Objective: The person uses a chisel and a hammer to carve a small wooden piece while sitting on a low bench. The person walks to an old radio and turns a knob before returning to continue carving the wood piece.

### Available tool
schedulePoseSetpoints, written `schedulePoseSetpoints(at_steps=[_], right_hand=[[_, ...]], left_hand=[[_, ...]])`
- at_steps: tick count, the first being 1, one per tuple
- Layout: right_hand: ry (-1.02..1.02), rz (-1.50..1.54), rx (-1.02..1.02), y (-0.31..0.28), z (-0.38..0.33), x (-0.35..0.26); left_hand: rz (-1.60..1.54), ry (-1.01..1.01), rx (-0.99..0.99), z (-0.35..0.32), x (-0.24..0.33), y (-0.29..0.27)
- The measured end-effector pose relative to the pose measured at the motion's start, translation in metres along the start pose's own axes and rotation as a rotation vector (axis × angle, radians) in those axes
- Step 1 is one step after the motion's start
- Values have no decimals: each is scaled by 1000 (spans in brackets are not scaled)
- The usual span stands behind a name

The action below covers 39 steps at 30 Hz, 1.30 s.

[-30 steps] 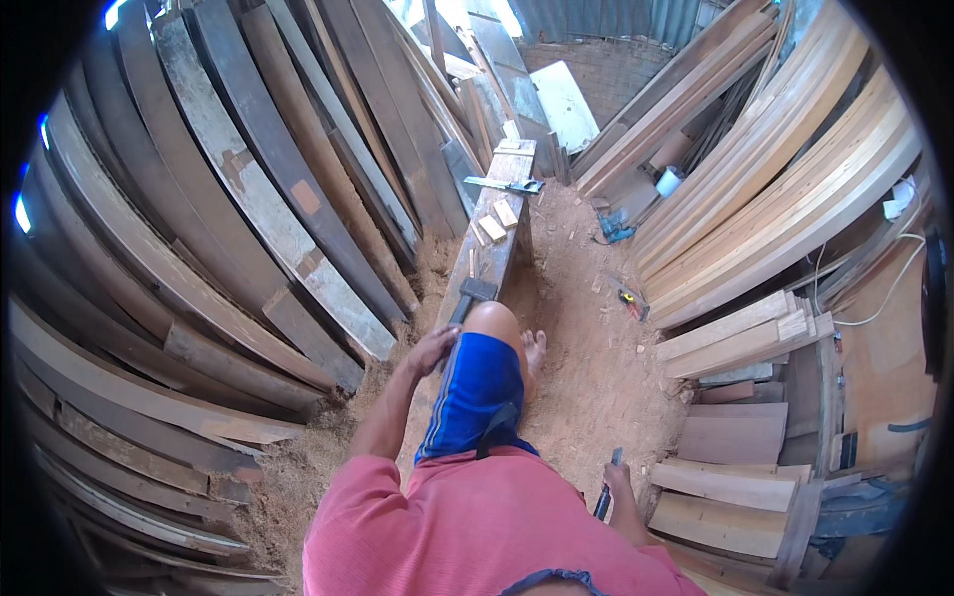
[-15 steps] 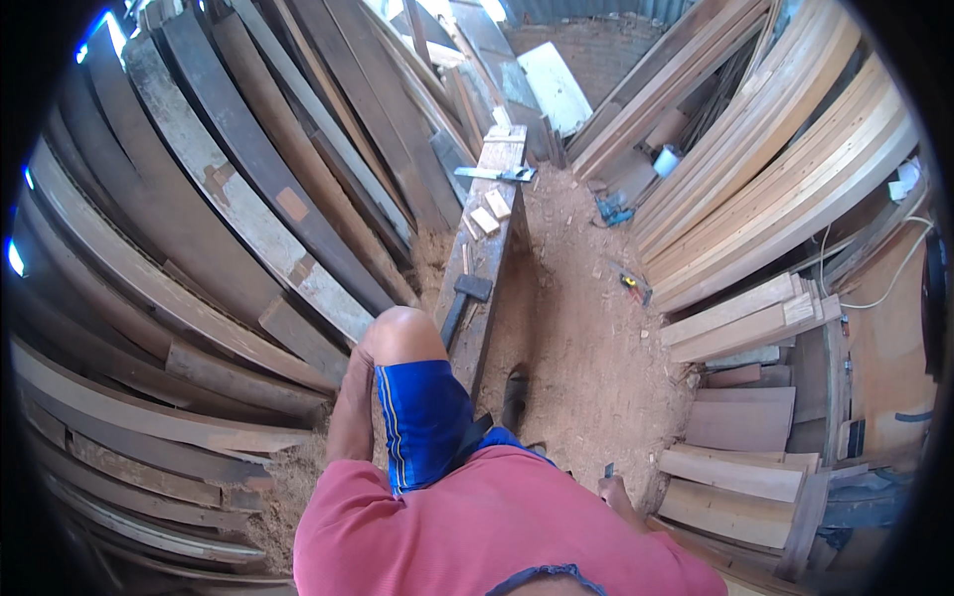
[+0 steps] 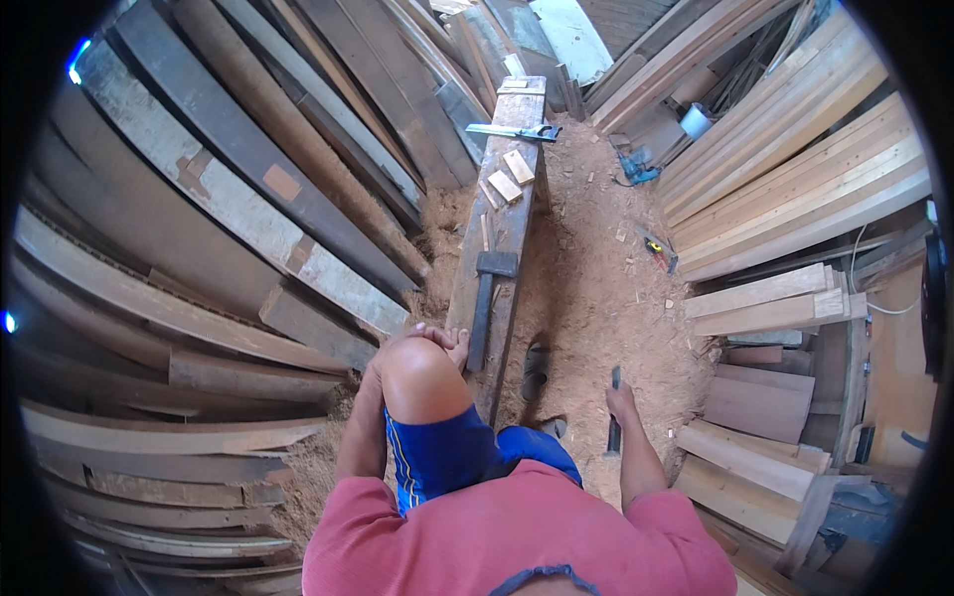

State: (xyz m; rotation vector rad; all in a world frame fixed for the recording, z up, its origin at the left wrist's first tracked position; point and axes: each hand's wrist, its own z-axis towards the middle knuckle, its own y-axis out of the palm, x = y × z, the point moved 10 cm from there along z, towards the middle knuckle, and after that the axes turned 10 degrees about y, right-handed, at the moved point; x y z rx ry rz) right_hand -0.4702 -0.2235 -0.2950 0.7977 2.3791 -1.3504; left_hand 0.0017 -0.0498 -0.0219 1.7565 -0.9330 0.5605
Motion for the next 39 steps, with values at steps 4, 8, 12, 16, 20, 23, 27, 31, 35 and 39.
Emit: schedulePoseSetpoints(at_steps=[4,8,12,16,20,23,27,31,35,39], right_hand=[[-25,82,-169,40,-17,-119],[-84,128,-295,80,-43,-175],[14,189,-341,97,-69,-161],[230,173,-210,75,-87,-88],[429,96,76,48,-125,6],[700,253,39,26,-180,-8],[698,192,109,55,-224,70],[689,237,79,73,-243,76],[542,112,39,43,-186,-13],[501,7,55,46,-163,-52]], left_hand=[[409,14,121,53,4,-28],[974,97,147,133,43,-48],[1509,320,111,239,92,-71],[1698,148,39,347,102,-103],[1892,118,89,416,110,-127],[2043,257,89,450,111,-162],[2195,303,-61,489,111,-145],[2244,352,-172,498,104,-129],[2214,652,6,471,131,-162],[1802,591,-54,410,164,-79]])
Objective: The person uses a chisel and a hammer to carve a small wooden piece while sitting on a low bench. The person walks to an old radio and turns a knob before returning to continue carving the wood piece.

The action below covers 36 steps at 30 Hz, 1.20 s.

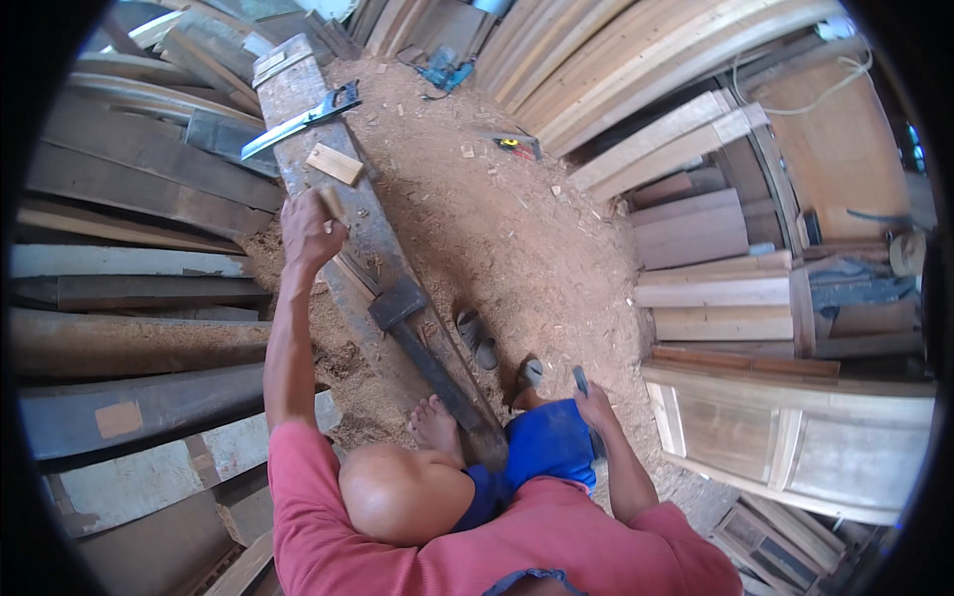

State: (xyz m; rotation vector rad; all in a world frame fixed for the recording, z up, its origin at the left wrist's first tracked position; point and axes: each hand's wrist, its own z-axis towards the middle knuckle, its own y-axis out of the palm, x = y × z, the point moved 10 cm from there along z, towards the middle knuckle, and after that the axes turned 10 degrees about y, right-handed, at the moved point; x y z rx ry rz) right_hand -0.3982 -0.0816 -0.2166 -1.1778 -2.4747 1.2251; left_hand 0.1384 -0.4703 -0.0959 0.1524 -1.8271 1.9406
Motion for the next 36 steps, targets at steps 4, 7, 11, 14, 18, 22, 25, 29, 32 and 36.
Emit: schedulePoseSetpoints(at_steps=[4,7,11,14,18,22,25,29,32,36], right_hand=[[-192,-57,7,17,22,-68],[-219,72,-71,40,32,-102],[-432,208,-139,56,17,-161],[-500,301,-266,83,15,-180],[-488,385,-447,94,-14,-200],[-296,478,-597,100,-31,-179],[-237,561,-626,86,-46,-166],[-201,653,-568,66,-35,-138],[-183,711,-568,64,-30,-128],[-119,788,-554,63,-21,-109]], left_hand=[[-1607,-289,248,-92,-1,-8],[-2182,-400,222,-145,43,1],[-2016,-281,123,-201,60,27],[-1980,-322,162,-223,80,25],[-1902,-409,248,-249,77,27],[-1819,-580,324,-285,36,68],[-1564,-852,378,-329,1,107],[-1433,-932,333,-350,2,146],[-1126,-898,200,-367,-17,165],[-1090,-702,153,-352,-14,163]])
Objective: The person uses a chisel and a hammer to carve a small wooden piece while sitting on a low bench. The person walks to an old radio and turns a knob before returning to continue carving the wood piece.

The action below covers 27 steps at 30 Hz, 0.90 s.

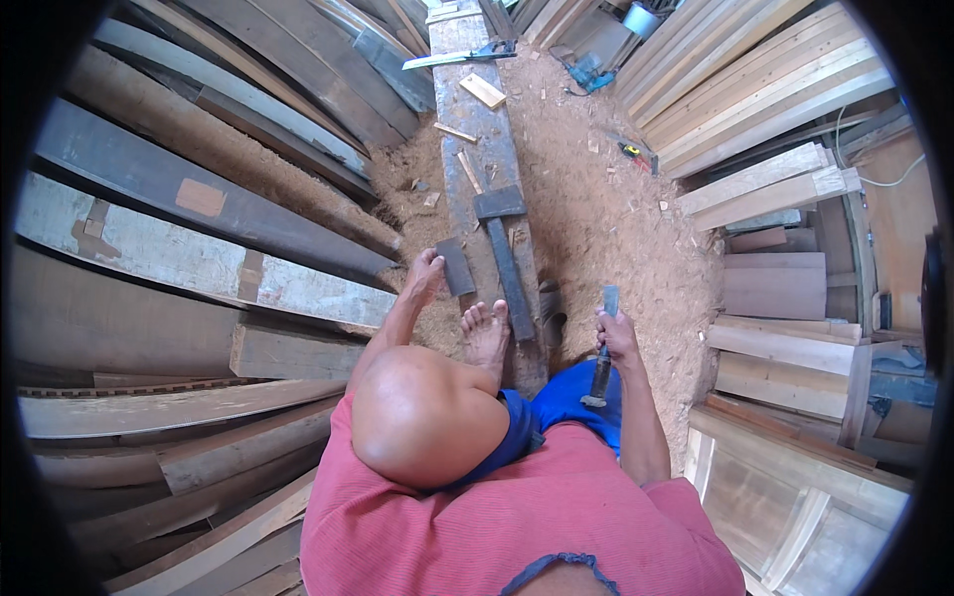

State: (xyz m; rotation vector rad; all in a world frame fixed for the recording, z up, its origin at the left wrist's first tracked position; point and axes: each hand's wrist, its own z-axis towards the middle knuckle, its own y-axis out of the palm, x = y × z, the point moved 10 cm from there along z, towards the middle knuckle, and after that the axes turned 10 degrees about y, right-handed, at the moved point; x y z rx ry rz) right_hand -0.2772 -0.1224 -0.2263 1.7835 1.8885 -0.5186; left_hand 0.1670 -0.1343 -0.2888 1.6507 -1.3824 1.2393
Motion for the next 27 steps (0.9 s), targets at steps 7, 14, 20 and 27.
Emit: schedulePoseSetpoints(at_steps=[7,14,20,27], right_hand=[[20,-12,-10,9,0,8],[3,-81,-41,30,5,0],[-17,-98,-31,32,8,-2],[55,172,-43,23,19,-20]], left_hand=[[766,730,14,-38,129,39],[1279,738,-488,-68,146,116],[1076,438,61,-57,134,43],[942,281,-274,-46,76,48]])
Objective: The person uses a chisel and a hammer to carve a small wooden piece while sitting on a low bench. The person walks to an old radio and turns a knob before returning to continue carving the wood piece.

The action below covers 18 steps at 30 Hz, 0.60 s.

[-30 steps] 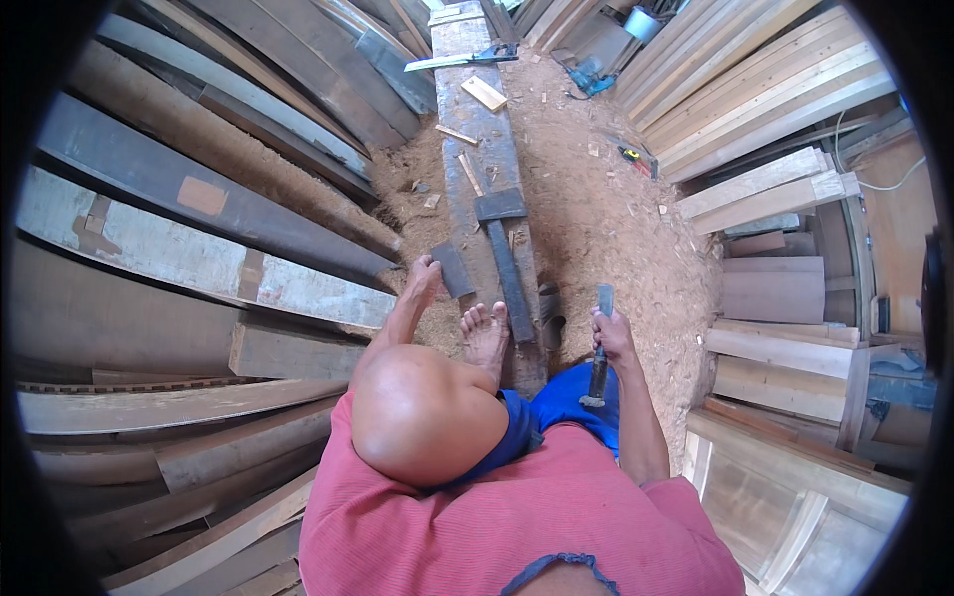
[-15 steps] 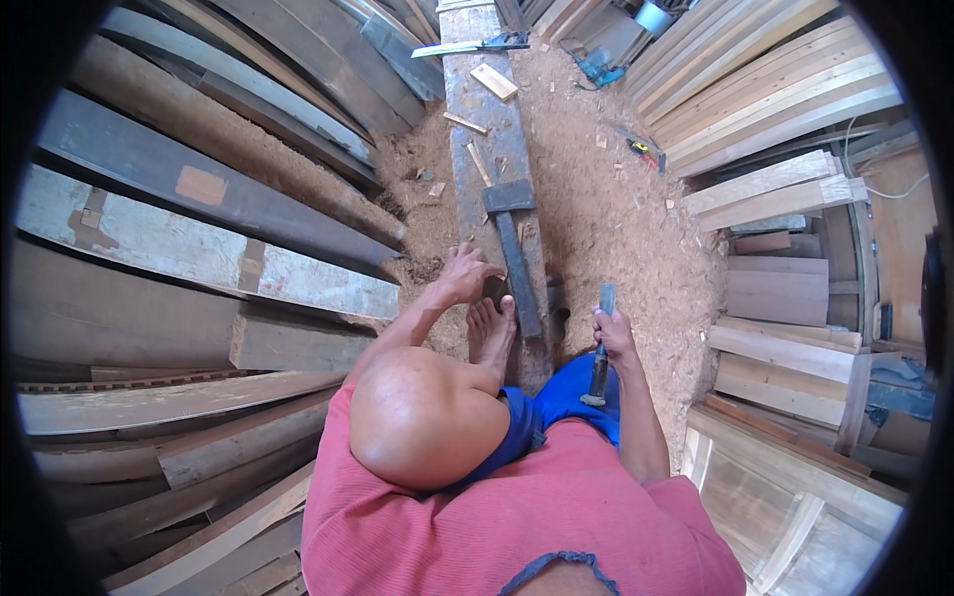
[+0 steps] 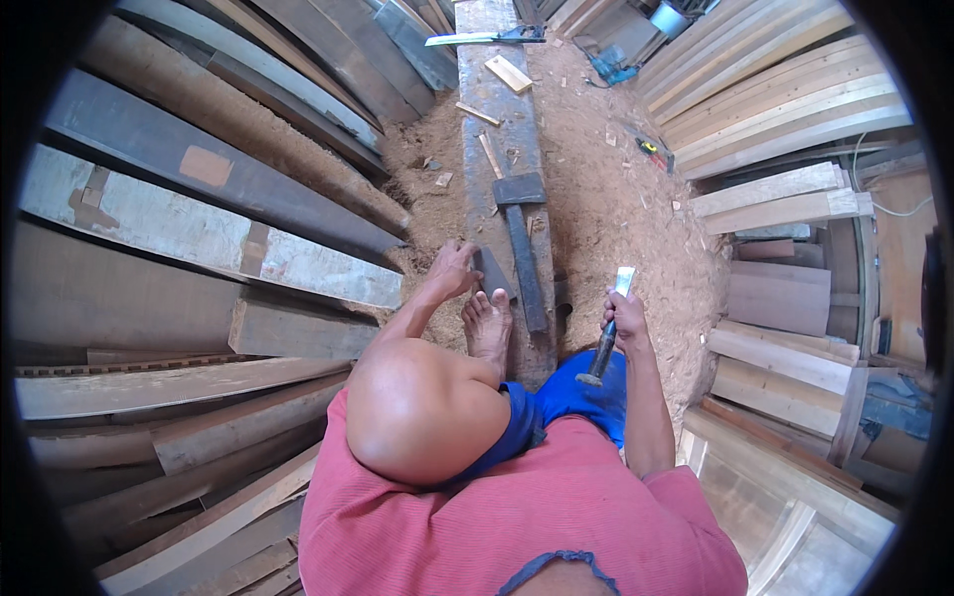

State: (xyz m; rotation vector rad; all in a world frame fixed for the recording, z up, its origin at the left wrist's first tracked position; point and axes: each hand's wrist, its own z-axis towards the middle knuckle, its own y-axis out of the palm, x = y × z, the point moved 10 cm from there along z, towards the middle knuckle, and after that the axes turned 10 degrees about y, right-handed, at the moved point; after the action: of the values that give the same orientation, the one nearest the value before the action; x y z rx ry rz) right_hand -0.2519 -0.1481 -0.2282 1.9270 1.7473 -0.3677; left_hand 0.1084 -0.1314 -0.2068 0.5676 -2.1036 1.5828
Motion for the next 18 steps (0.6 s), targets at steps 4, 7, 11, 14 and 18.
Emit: schedulePoseSetpoints(at_steps=[4,7,11,14,18], right_hand=[[-16,72,-87,30,-13,-29],[-13,73,-192,61,-23,-42],[0,131,-284,88,-34,-51],[41,184,-344,111,-21,-44],[-594,-522,-441,160,-8,-56]], left_hand=[[67,54,-111,8,8,5],[78,44,-123,6,-1,6],[120,40,-91,8,19,-6],[138,263,138,-4,87,-48],[42,875,117,-33,228,-67]])
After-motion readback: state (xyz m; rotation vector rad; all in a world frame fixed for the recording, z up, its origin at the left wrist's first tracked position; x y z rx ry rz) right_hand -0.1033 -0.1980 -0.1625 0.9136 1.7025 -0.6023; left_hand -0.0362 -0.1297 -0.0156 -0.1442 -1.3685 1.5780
